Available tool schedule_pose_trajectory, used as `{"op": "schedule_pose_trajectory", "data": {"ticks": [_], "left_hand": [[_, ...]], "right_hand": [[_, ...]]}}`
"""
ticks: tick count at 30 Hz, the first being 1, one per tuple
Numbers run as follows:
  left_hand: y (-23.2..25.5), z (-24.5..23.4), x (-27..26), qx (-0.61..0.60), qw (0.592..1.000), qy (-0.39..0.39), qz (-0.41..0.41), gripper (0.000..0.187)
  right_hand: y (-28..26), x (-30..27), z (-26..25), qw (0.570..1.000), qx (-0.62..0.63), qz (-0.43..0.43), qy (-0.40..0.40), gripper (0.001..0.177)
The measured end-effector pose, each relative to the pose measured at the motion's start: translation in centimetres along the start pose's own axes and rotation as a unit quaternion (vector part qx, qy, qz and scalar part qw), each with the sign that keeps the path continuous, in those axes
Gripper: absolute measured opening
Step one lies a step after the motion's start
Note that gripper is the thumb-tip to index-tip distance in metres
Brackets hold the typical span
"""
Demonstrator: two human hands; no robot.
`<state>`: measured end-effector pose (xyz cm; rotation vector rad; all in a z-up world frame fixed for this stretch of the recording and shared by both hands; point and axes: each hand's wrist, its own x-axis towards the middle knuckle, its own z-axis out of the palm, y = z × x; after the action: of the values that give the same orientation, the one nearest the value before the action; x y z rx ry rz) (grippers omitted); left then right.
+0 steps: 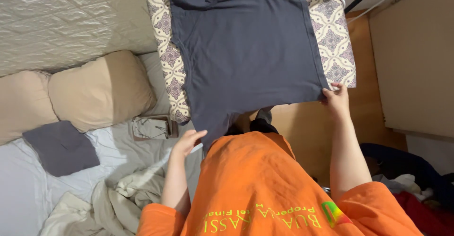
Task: Iron and fold a t-shirt on an ironing board.
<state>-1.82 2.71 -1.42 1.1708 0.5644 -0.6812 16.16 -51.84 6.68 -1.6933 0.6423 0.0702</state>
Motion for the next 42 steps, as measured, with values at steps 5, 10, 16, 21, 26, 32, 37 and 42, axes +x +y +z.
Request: {"op": "schedule_pose_trajectory", "data": {"ticks": [5,10,16,21,26,32,37,42], "left_hand": [[8.6,1.9,-2.1,-0.278,0.961,0.014,0.001,0.039],[15.1,0.9,4.1,-0.416,0.906,0.065,0.046,0.036],[20.0,-0.8,12.2,-0.414,0.903,0.091,0.067,0.039],[22.7,-0.5,14.3,-0.393,0.912,0.108,0.055,0.041],[24.4,0.5,13.0,-0.294,0.936,0.183,0.057,0.038],[17.1,-2.2,11.3,0.085,0.886,0.402,0.216,0.042],[12.5,0.8,7.2,0.213,0.878,0.381,0.197,0.050],[12.0,2.1,6.2,0.170,0.904,0.356,0.162,0.052]], "right_hand": [[-0.8,4.2,-1.1,0.992,0.071,0.055,-0.086,0.025],[-5.5,8.9,1.8,0.977,0.120,0.093,-0.152,0.028],[-10.0,11.8,6.4,0.974,0.076,0.128,-0.172,0.034],[-10.3,14.4,7.9,0.977,-0.013,0.167,-0.131,0.026],[-10.5,14.6,8.0,0.982,-0.079,0.146,-0.095,0.028],[-6.8,14.2,4.2,0.984,-0.169,0.024,-0.060,0.021],[-6.5,9.8,2.9,0.982,-0.122,0.067,-0.128,0.023],[-7.3,7.7,3.9,0.974,-0.029,0.142,-0.173,0.017]]}}
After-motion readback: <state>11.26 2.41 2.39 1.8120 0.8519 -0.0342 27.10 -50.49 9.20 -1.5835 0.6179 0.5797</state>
